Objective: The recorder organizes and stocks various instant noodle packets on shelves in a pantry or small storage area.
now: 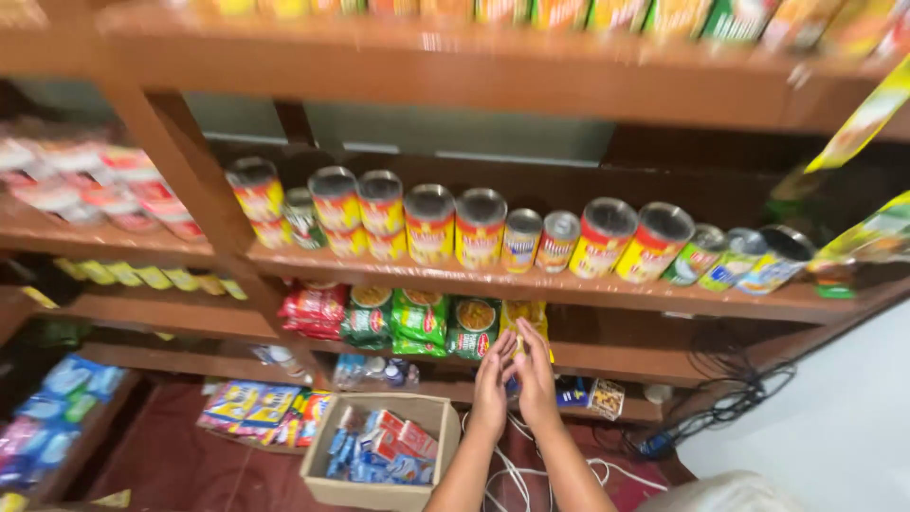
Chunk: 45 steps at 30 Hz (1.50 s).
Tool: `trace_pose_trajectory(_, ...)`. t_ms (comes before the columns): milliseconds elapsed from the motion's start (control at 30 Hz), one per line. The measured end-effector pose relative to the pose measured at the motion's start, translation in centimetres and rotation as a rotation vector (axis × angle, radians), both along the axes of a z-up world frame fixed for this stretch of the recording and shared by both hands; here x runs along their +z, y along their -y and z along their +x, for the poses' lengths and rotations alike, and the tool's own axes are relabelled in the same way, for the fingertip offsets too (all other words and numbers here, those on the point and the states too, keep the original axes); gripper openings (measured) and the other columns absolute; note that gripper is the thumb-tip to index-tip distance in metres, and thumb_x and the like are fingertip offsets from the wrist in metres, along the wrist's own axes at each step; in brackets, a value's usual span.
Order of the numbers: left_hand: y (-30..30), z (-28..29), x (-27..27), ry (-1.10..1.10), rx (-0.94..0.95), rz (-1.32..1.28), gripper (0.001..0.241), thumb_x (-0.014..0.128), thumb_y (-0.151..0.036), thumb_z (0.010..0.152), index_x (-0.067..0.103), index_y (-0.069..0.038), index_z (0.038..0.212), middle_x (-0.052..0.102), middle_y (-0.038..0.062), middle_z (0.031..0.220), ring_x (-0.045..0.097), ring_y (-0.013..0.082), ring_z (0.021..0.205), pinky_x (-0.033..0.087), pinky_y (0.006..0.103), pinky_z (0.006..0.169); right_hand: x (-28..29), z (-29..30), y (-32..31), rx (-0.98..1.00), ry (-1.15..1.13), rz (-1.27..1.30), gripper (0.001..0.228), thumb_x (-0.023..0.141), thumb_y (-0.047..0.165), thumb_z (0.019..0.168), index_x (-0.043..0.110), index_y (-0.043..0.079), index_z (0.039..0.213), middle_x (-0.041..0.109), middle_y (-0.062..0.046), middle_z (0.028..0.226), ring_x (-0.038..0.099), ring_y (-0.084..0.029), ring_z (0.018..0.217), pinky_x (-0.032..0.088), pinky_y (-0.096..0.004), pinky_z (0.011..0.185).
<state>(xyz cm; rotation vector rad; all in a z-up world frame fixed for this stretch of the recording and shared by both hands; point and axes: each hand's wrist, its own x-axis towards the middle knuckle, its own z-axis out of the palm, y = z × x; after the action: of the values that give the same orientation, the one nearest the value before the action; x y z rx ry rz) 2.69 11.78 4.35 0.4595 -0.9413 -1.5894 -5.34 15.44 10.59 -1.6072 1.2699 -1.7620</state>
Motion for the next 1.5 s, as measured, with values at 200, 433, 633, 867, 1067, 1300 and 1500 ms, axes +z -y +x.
trace_pose_trajectory(200,-2.1,2.5,9.2,0.143,-0.021,0.206,0.068,0.039,-0.051,0.102,0.041,-0.009,0.156,0.050,0.010,0.158,0.047,0.0222,0.146,0.039,0.0432,0.114,6.4,0.6,-1.3,0.038,0.267,0.261,0.055,0.040,0.033,0.105,0.051,0.003,0.149,0.049,-0.014,0.157,0.041,-0.027,0.148,0.026,-0.038,0.122)
trace_pose_trajectory(433,-4.6,3.9,19.8,0.237,-0.005,0.243,0.068,0.033,-0.051,0.102,0.042,-0.011,0.156,0.053,0.009,0.156,0.048,0.0230,0.146,0.041,0.0434,0.112,16.9,1.4,-4.8,0.091,0.440,0.343,0.060,0.036,0.040,0.106,0.043,0.004,0.154,0.043,-0.011,0.162,0.037,-0.026,0.152,0.024,-0.038,0.123)
trace_pose_trajectory(633,-7.5,6.4,27.8,0.262,0.005,0.319,0.066,0.034,-0.050,0.101,0.037,-0.016,0.158,0.052,0.007,0.156,0.050,0.0221,0.143,0.040,0.0423,0.110,24.0,2.3,-7.9,0.100,0.556,0.481,0.064,0.030,0.046,0.105,0.037,0.009,0.157,0.041,-0.012,0.163,0.034,-0.027,0.153,0.022,-0.044,0.123)
trace_pose_trajectory(867,-10.7,11.1,33.9,0.280,-0.006,0.347,0.062,0.035,-0.047,0.102,0.043,-0.014,0.155,0.060,0.008,0.149,0.056,0.0213,0.134,0.044,0.0389,0.102,26.6,4.1,-11.1,0.163,0.615,0.575,0.064,0.031,0.046,0.104,0.036,0.013,0.158,0.042,-0.013,0.163,0.035,-0.029,0.152,0.020,-0.049,0.123)
trace_pose_trajectory(1067,-11.7,14.9,36.2,0.177,0.027,0.325,0.063,0.035,-0.048,0.102,0.042,-0.015,0.155,0.060,0.010,0.149,0.056,0.0231,0.135,0.042,0.0387,0.102,29.1,6.8,-10.8,0.243,0.652,0.570,0.069,0.033,0.051,0.101,0.033,0.014,0.160,0.041,-0.013,0.163,0.035,-0.030,0.152,0.020,-0.050,0.122)
trace_pose_trajectory(1300,-13.5,19.6,37.8,-0.004,0.012,0.326,0.071,0.032,-0.056,0.100,0.041,-0.014,0.156,0.055,0.011,0.153,0.049,0.0239,0.140,0.039,0.0412,0.106,32.7,10.9,-10.4,0.397,0.857,0.537,0.075,0.034,0.057,0.101,0.030,0.011,0.160,0.040,-0.018,0.163,0.038,-0.035,0.150,0.028,-0.049,0.121)
trace_pose_trajectory(1500,-15.4,24.8,38.8,-0.225,0.138,0.358,0.072,0.034,-0.057,0.100,0.042,-0.011,0.154,0.053,0.015,0.153,0.049,0.0281,0.141,0.040,0.0456,0.106,33.9,15.4,-10.5,0.558,0.943,0.526,0.077,0.036,0.057,0.100,0.028,0.009,0.161,0.040,-0.020,0.162,0.038,-0.036,0.149,0.031,-0.051,0.119)
